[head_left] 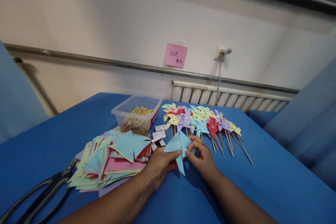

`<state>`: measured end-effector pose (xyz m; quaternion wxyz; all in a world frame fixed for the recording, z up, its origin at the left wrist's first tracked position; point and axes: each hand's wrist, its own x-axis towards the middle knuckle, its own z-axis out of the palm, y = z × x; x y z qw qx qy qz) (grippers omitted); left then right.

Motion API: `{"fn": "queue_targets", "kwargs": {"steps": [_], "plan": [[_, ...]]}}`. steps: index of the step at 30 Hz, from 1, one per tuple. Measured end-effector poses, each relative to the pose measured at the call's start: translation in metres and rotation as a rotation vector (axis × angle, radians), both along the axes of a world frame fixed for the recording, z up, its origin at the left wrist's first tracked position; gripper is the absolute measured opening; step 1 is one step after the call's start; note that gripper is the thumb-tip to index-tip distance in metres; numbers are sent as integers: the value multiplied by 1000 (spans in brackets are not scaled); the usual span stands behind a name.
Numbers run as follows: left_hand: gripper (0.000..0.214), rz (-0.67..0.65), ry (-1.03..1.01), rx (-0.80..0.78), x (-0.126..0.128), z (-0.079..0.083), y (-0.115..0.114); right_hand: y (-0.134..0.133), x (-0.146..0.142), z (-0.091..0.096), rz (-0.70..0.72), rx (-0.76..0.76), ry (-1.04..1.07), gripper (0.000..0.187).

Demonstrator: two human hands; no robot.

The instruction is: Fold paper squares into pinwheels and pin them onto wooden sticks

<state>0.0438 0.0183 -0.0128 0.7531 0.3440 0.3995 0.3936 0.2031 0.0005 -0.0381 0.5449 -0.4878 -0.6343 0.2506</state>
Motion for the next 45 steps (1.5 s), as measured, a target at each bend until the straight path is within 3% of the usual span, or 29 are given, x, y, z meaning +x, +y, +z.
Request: {"fn": "queue_targets", "kwargs": {"steps": [11,45], "plan": [[30,-24,59,-2,1,-4,1,-5,-1,13,99,-13,-112,12],[27,-45,132,70,0,-7,2,3,-2,-5,80,-77,34,9]]}}
